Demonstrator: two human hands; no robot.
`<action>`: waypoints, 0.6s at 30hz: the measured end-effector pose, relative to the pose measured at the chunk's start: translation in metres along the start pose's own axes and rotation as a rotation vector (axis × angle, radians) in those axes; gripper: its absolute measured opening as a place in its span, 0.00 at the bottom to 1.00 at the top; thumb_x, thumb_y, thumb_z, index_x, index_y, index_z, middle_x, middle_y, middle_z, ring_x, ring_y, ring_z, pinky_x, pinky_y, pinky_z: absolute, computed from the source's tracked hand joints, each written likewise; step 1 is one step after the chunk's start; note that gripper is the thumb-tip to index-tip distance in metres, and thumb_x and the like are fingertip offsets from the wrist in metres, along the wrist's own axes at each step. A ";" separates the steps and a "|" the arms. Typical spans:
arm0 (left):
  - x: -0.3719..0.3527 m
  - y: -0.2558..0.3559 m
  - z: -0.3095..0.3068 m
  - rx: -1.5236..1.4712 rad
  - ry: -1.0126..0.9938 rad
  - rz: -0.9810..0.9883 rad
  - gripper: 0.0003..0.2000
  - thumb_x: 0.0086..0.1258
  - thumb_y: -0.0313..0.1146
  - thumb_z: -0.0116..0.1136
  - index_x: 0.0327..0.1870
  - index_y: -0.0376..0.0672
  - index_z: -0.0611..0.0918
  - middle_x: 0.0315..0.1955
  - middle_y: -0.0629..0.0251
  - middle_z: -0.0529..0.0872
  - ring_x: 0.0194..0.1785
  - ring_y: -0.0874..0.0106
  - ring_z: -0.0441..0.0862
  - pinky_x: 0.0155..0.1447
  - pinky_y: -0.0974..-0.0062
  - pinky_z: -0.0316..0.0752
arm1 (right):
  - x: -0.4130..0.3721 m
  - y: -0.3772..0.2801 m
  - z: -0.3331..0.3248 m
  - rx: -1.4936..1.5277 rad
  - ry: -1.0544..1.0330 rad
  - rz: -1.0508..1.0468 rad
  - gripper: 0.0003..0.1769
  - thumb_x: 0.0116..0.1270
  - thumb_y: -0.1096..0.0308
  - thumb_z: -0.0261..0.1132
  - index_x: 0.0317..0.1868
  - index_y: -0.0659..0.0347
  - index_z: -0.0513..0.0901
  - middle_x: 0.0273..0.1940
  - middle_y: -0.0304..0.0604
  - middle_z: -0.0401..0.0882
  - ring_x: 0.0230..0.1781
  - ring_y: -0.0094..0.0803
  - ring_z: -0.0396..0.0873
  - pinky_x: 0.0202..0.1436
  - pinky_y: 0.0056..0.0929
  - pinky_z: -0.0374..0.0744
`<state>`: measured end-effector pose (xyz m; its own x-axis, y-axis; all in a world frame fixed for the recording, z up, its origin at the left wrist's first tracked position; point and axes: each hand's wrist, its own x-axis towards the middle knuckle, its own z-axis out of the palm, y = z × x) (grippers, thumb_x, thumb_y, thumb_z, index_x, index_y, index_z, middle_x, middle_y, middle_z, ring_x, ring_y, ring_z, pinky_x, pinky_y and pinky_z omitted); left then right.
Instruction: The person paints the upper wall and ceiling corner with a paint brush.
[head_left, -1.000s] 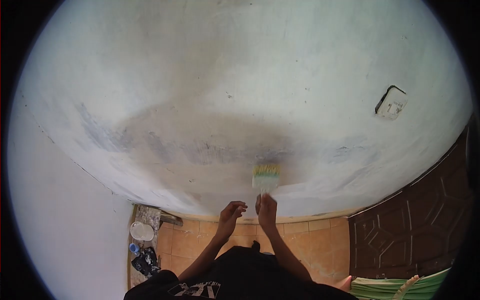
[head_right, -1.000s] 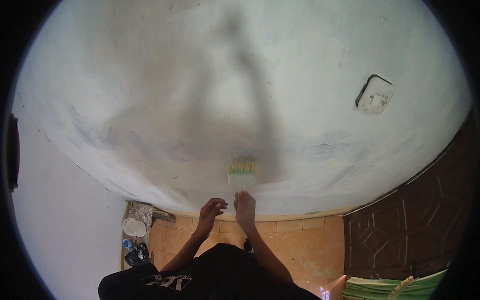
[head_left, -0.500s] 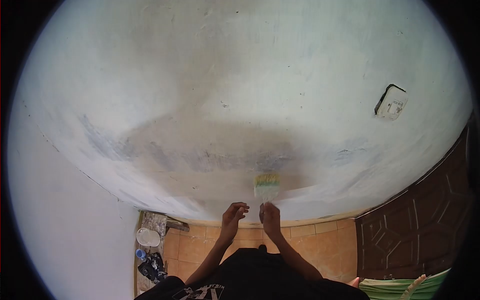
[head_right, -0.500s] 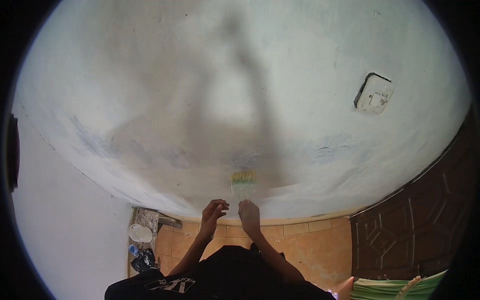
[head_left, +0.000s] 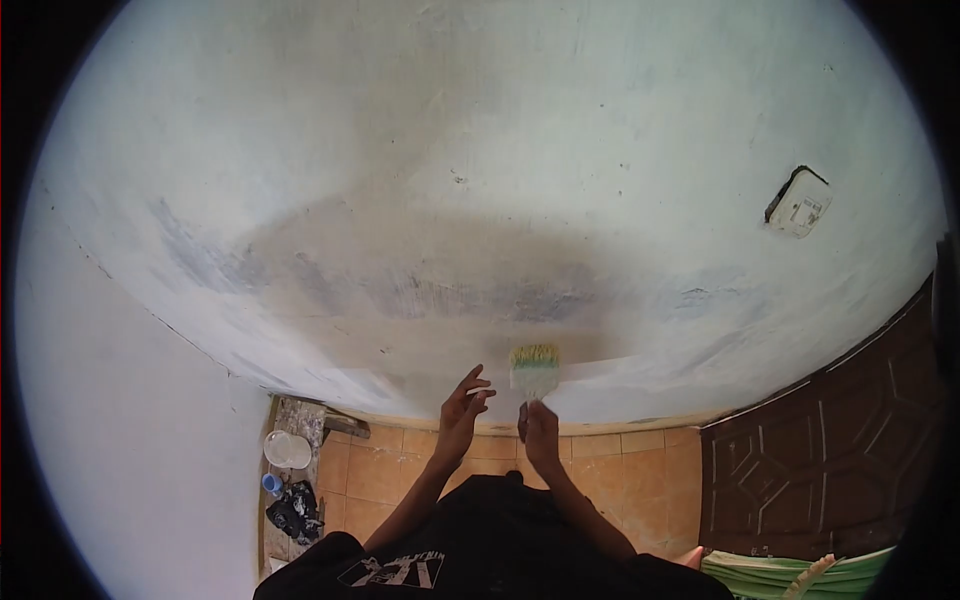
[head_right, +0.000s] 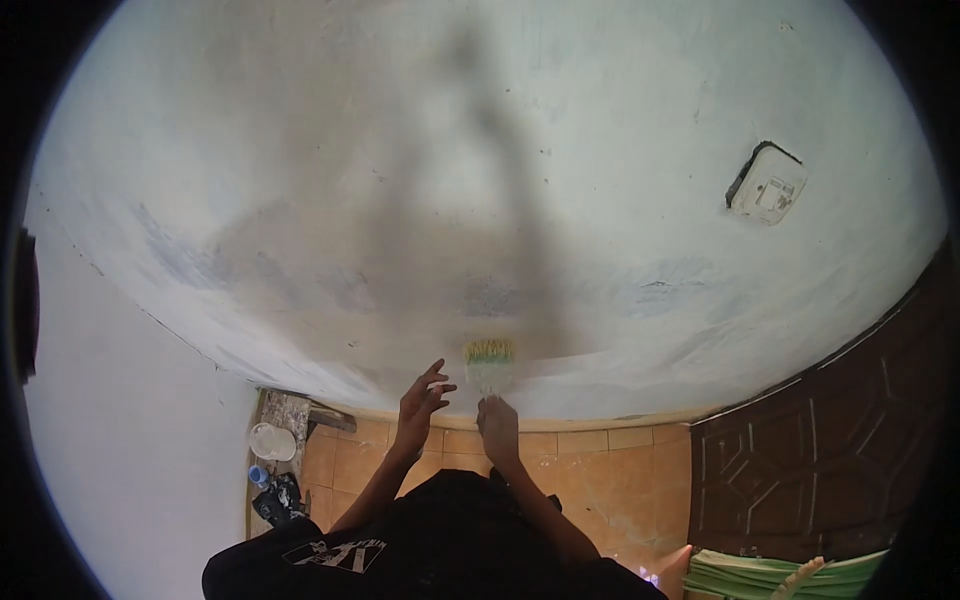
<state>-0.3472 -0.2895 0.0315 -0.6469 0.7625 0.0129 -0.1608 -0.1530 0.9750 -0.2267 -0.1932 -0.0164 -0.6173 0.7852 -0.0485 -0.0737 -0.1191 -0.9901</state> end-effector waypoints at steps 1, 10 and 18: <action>0.000 -0.001 -0.002 0.008 -0.009 -0.001 0.15 0.75 0.39 0.51 0.56 0.42 0.76 0.69 0.58 0.66 0.58 0.68 0.78 0.56 0.72 0.72 | 0.007 -0.014 0.002 -0.044 -0.003 -0.088 0.27 0.79 0.49 0.45 0.22 0.55 0.64 0.15 0.29 0.58 0.13 0.16 0.56 0.17 0.20 0.55; 0.001 0.000 -0.007 0.017 -0.056 -0.009 0.24 0.75 0.32 0.52 0.70 0.42 0.67 0.61 0.64 0.74 0.58 0.71 0.78 0.56 0.75 0.72 | 0.043 -0.061 0.015 0.147 -0.064 -0.079 0.25 0.77 0.46 0.47 0.27 0.56 0.67 0.17 0.27 0.58 0.14 0.14 0.54 0.17 0.18 0.53; 0.013 0.000 -0.035 -0.007 0.063 0.045 0.14 0.76 0.38 0.51 0.56 0.43 0.77 0.72 0.58 0.62 0.61 0.65 0.77 0.58 0.67 0.73 | 0.002 -0.051 0.020 0.138 -0.013 -0.045 0.26 0.78 0.48 0.48 0.24 0.56 0.67 0.16 0.26 0.55 0.14 0.14 0.52 0.18 0.19 0.51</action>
<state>-0.3815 -0.3012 0.0236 -0.6991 0.7138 0.0429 -0.1356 -0.1913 0.9721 -0.2402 -0.1980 0.0366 -0.6214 0.7835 -0.0020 -0.2078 -0.1673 -0.9638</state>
